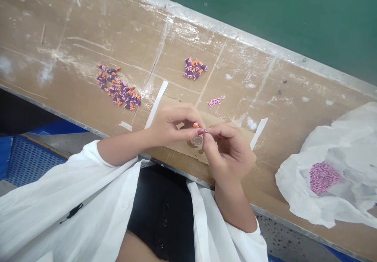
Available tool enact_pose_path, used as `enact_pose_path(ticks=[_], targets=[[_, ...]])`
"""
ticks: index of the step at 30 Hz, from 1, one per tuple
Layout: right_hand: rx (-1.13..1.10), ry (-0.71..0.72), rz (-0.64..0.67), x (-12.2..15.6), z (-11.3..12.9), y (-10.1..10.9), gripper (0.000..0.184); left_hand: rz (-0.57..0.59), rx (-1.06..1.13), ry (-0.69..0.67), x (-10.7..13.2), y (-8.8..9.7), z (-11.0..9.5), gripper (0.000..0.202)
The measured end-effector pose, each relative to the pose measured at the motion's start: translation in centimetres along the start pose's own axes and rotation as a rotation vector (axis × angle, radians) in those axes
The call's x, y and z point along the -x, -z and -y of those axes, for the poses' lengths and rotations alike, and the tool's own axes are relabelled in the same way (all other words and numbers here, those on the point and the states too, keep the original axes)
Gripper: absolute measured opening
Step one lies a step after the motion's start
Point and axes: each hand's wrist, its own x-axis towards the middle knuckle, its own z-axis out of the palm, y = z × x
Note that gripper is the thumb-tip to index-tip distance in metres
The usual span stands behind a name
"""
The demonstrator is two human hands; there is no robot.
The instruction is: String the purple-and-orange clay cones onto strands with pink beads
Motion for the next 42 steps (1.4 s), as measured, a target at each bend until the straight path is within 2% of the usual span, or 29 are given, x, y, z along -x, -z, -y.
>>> enact_pose_path(ticks=[4, 7, 12, 18, 21, 25, 27, 29, 35, 42], targets=[[0.205, 0.274, 0.008, -0.3, -0.8, 0.4, 0.018, 0.041, 0.124, 0.058, -0.2, 0.1, -0.1, 0.019], [0.267, 0.378, 0.092, -1.1, -0.9, 1.0, 0.021, 0.089, 0.133, 0.074, -0.4, 0.5, -0.2, 0.017], [0.255, 0.386, 0.239, -1.9, -0.4, 1.6, 0.023, 0.143, 0.048, 0.052, -0.3, 0.9, -0.4, 0.008], [0.229, 0.391, 0.274, -2.4, -0.3, 1.9, 0.024, 0.175, 0.007, 0.090, -0.4, 1.0, -0.4, 0.015], [0.265, 0.356, 0.286, -2.6, 0.0, 2.9, 0.024, 0.090, 0.077, 0.128, -0.6, 1.1, -0.1, 0.029], [0.547, 0.329, 0.544, -2.7, 0.3, 4.4, 0.019, -0.067, 0.142, 0.182, -0.9, 1.2, 0.4, 0.042], [0.649, 0.345, 0.650, -2.5, 0.2, 4.6, 0.016, -0.095, 0.134, 0.197, -0.9, 1.2, 0.5, 0.045], [0.698, 0.359, 0.699, -2.3, 0.1, 4.5, 0.016, -0.106, 0.127, 0.208, -0.9, 1.1, 0.5, 0.045], [0.809, 0.393, 0.736, -1.6, -0.1, 3.8, 0.020, -0.107, 0.136, 0.245, -0.9, 0.9, 0.5, 0.041], [0.907, 0.431, 0.716, -1.2, 0.3, 3.2, 0.023, -0.199, 0.102, 0.254, -0.8, 0.8, 0.6, 0.038]])
